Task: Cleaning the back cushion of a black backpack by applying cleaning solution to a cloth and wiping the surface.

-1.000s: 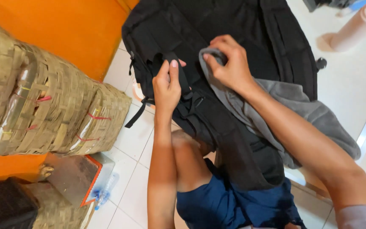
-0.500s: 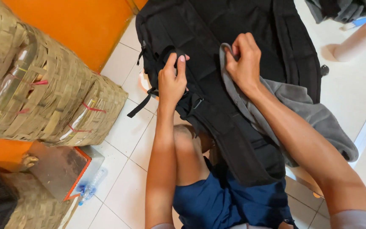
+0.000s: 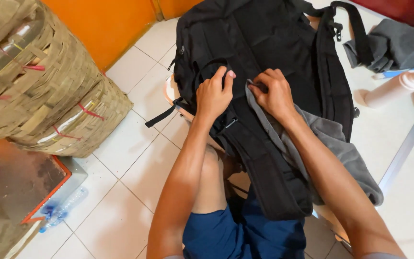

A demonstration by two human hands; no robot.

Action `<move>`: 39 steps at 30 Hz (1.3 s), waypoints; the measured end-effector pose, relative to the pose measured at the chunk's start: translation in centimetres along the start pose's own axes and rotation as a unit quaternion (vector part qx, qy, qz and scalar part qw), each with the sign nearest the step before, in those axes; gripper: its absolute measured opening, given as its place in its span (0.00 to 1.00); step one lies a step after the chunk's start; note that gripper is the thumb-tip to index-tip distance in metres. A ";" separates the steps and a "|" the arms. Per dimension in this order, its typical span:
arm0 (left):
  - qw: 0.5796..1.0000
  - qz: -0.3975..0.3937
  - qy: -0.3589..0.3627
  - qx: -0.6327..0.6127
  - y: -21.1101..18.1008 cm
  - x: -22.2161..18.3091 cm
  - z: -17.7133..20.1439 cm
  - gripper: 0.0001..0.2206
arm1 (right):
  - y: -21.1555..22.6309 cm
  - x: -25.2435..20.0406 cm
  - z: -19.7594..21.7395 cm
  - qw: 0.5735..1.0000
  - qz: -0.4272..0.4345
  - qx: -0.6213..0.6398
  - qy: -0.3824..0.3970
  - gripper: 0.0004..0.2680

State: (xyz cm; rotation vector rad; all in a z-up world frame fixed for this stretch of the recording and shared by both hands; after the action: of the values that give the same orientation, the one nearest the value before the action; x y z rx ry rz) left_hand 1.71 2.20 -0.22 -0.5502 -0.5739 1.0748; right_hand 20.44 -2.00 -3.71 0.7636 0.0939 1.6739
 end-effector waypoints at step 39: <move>0.879 -0.064 0.163 -0.443 -5.6 -0.4 -0.9 0.30 | 0.6 -0.4 2.7 0.718 -0.173 0.674 0.023 0.08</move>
State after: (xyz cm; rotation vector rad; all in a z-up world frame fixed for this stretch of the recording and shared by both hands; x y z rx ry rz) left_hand 5.83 -0.39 2.80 -1.4440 -0.7786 0.5191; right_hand 21.35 -3.44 -1.46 1.6188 1.5326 1.0310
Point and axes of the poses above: each hand's wrist, its own x-axis towards the middle knuckle, its own z-axis out of the back of the hand, y = z × x, the point moved 4 cm from there along x, towards the middle knuckle, and after that the axes turned 5 degrees about y, right-handed, at the moved point
